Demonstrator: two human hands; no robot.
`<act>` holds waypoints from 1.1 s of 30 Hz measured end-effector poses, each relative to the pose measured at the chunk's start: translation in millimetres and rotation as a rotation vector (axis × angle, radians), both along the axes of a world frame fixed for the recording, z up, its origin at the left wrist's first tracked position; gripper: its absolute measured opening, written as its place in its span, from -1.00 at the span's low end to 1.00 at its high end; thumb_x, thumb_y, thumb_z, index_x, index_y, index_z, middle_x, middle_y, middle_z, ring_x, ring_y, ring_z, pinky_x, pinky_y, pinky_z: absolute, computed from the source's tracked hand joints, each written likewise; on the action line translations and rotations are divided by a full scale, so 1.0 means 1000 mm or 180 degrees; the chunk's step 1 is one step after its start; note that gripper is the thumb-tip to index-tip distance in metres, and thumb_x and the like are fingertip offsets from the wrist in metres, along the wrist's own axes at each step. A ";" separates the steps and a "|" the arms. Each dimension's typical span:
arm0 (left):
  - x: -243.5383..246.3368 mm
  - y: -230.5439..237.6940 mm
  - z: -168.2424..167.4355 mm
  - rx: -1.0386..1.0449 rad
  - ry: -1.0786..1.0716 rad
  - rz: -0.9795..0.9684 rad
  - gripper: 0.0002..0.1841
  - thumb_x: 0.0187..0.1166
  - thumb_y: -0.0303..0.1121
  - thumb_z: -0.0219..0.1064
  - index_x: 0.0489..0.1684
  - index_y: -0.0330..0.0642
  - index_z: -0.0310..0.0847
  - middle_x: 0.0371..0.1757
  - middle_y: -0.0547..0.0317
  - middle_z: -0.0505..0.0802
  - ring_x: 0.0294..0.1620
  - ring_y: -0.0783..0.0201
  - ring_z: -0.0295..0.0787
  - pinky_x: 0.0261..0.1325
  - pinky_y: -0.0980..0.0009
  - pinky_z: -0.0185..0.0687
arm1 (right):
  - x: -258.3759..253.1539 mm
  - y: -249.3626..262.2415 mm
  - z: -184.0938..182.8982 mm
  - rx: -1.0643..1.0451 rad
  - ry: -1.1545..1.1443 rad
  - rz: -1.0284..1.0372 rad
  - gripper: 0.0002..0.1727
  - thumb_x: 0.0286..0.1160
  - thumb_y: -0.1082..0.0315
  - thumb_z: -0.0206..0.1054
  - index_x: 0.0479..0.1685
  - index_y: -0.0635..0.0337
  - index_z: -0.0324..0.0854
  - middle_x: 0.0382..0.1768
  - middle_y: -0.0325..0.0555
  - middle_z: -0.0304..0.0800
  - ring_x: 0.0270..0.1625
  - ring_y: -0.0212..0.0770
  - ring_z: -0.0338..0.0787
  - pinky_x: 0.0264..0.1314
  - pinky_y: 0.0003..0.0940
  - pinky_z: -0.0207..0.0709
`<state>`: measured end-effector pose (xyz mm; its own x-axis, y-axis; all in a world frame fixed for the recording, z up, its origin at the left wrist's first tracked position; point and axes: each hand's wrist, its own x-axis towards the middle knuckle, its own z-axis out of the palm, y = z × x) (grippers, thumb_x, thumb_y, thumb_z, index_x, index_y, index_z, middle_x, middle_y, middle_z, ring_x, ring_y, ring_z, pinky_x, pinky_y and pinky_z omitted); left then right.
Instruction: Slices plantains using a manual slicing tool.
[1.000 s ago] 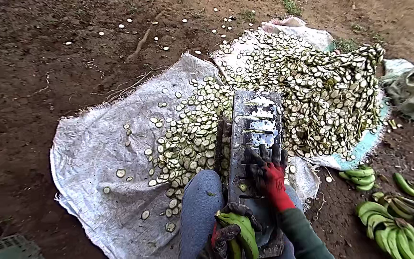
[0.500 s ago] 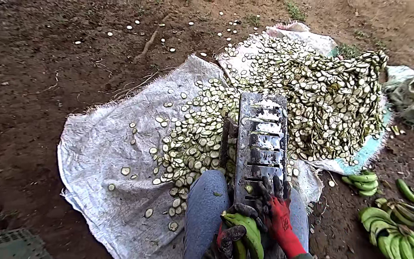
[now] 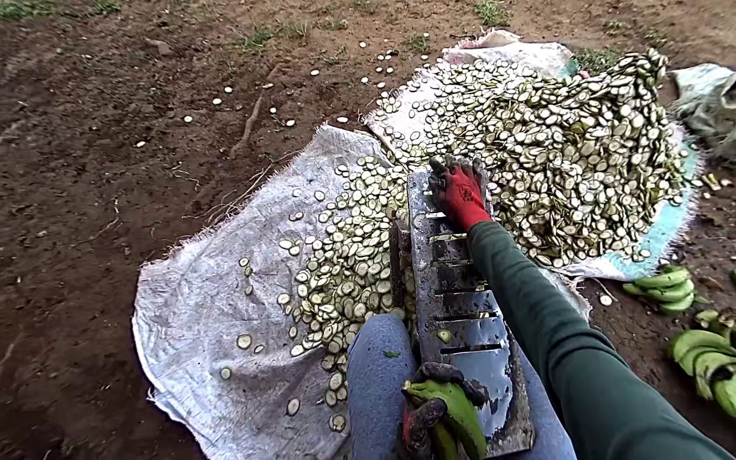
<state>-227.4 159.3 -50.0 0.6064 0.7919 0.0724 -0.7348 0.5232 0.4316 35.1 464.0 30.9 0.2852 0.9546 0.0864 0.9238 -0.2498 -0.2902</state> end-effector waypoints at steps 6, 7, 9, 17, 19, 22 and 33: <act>-0.001 0.000 -0.003 0.0164 0.0329 0.0129 -0.51 0.48 -0.07 0.49 0.30 -0.10 0.62 0.13 -0.19 0.81 0.11 -0.14 0.82 0.21 -0.12 0.74 | 0.026 0.023 0.022 0.1689 0.1782 -0.1339 -0.52 0.81 0.15 0.08 0.56 0.16 0.56 0.48 0.14 0.65 0.57 0.07 0.60 0.68 0.04 0.34; 0.000 0.001 -0.003 0.0184 0.0366 0.0145 -0.51 0.48 -0.06 0.48 0.31 -0.10 0.61 0.14 -0.20 0.81 0.12 -0.15 0.82 0.23 -0.13 0.73 | 0.030 0.014 0.028 0.2150 0.2291 -0.1545 -0.53 0.82 0.20 0.10 0.55 0.24 0.53 0.44 0.19 0.67 0.52 0.06 0.64 0.64 -0.01 0.39; 0.002 -0.001 0.001 0.0199 0.0405 0.0155 -0.50 0.49 -0.06 0.47 0.33 -0.09 0.63 0.15 -0.19 0.82 0.11 -0.13 0.82 0.23 -0.10 0.73 | 0.042 -0.049 0.019 0.2449 0.2483 -0.1485 -0.57 0.81 0.25 0.11 0.47 0.31 0.56 0.30 0.22 0.75 0.36 0.03 0.72 0.51 -0.02 0.48; 0.010 0.011 0.035 0.0004 0.0687 -0.0003 -0.50 0.53 0.05 0.42 0.20 -0.17 0.63 -0.04 -0.13 0.84 -0.11 -0.04 0.87 0.00 -0.01 0.84 | 0.085 -0.574 -0.112 -0.1419 0.0763 -0.3325 -0.24 0.51 0.07 0.47 0.50 0.55 0.45 0.51 0.64 0.44 0.62 0.54 0.41 0.64 0.46 0.21; 0.020 0.022 0.048 0.0305 0.0771 -0.0025 -0.49 0.56 0.05 0.39 0.17 -0.24 0.59 -0.07 -0.14 0.81 -0.12 -0.05 0.85 0.02 -0.04 0.82 | 0.074 -0.629 -0.104 -0.2220 0.0963 -0.3597 -0.14 0.45 0.03 0.49 0.61 0.50 0.35 0.58 0.59 0.37 0.68 0.47 0.37 0.67 0.39 0.24; 0.040 0.041 0.065 0.0916 0.0989 0.0147 -0.61 0.51 -0.10 0.45 0.03 -0.26 0.63 -0.17 -0.01 0.84 -0.14 0.09 0.85 0.10 0.06 0.81 | 0.027 -0.583 -0.052 -0.0478 0.1916 -0.2942 0.00 0.30 0.24 0.64 0.78 0.33 0.19 0.67 0.45 0.31 0.69 0.33 0.40 0.69 0.24 0.28; 0.037 0.039 0.115 0.1254 0.2084 0.0466 -0.46 0.60 -0.25 0.26 0.42 -0.48 0.33 0.07 0.23 0.78 0.09 0.62 0.70 0.26 0.59 0.63 | -0.094 -0.322 0.027 0.1077 0.3398 0.0008 0.05 -0.33 0.31 0.82 0.51 0.23 0.49 0.18 -0.09 0.82 0.15 -0.37 0.82 0.27 -0.40 0.73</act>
